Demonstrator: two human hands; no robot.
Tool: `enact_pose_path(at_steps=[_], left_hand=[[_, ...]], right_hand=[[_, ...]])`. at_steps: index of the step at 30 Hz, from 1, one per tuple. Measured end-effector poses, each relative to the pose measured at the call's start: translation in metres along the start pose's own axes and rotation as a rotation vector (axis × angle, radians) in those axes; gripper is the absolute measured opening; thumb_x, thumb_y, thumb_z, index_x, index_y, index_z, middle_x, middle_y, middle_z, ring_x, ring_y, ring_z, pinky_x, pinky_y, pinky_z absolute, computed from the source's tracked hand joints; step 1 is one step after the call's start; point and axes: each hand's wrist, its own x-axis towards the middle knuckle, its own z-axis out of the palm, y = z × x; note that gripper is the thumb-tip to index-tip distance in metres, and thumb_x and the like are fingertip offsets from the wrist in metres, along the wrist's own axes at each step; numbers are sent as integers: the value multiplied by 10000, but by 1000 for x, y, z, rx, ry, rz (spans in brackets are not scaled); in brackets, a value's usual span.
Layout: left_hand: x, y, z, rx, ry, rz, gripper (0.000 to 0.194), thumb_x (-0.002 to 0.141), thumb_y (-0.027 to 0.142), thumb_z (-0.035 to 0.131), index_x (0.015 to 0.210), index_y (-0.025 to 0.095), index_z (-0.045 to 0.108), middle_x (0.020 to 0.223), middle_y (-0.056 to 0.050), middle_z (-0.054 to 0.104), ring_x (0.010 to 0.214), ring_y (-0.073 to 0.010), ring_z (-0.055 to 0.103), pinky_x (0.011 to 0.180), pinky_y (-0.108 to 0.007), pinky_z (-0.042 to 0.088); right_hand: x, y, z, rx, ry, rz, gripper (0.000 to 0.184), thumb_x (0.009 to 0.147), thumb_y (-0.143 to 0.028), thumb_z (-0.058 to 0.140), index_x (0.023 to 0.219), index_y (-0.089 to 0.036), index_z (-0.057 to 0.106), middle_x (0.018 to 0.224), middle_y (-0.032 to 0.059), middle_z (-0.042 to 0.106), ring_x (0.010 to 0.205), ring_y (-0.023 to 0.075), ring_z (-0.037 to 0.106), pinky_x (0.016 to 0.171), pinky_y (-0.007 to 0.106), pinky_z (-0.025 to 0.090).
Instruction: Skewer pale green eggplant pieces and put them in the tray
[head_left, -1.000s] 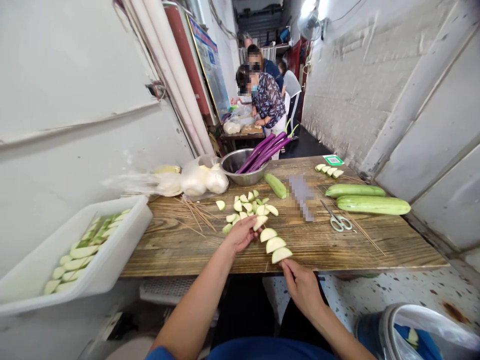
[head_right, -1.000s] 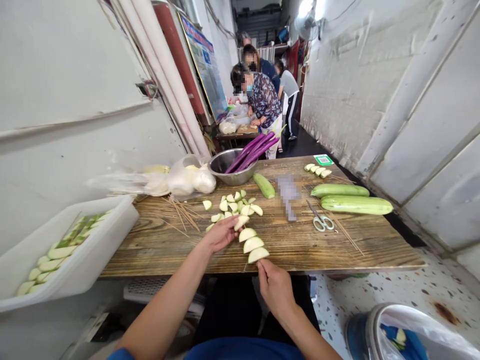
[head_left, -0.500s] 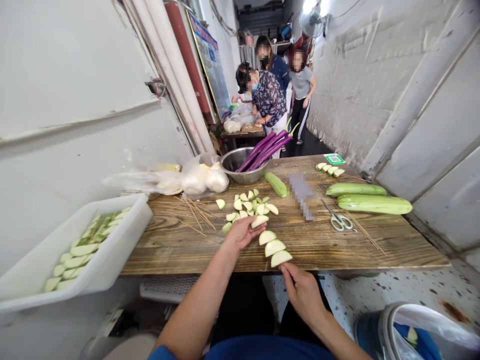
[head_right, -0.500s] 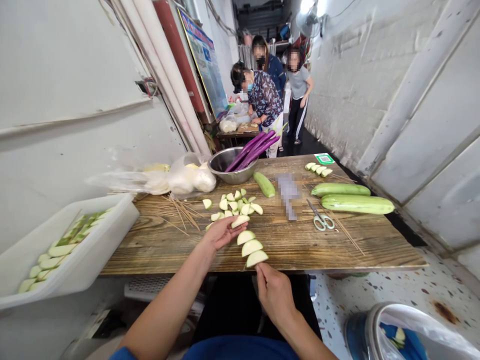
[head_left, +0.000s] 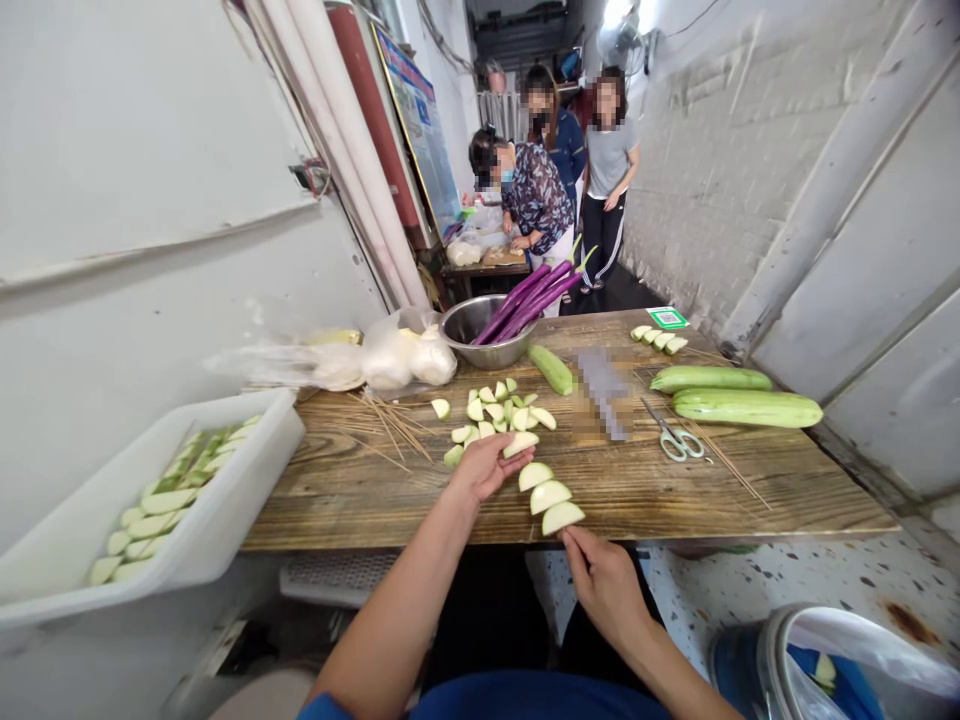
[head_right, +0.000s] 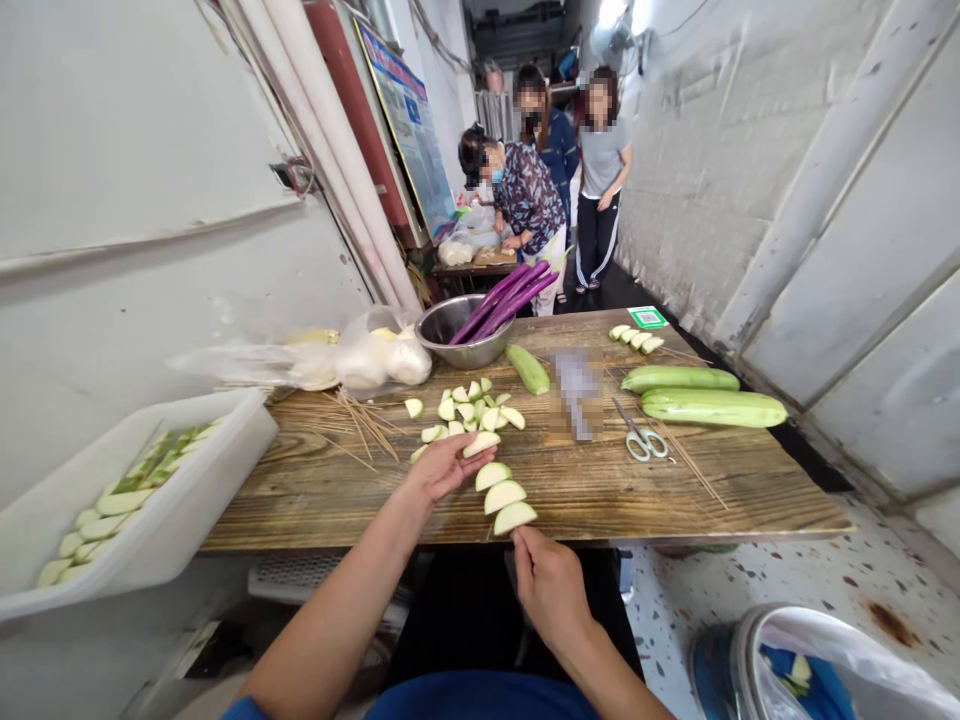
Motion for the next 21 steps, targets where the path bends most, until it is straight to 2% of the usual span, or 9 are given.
enact_pose_path(at_steps=[7,21], left_hand=[[-6,0,3,48,-4,25,85,804,66,525,850,40,591,782,-148,679,706,-204,672,683,-302,562],[-1,-3,-1,4,10,25,70,788,41,541,837,43,590,803,-146,679,726,-209,672,693,-318,567]], right_hand=[[1,-1,0,-11,-16,2,310,920,-247,335,761,-155,584,628,37,591,554,134,557,572,220,371],[1,-2,-2,-8,-27,5,307,918,-244,339,753,-153,581,624,37,592,546,134,554,572,221,367]])
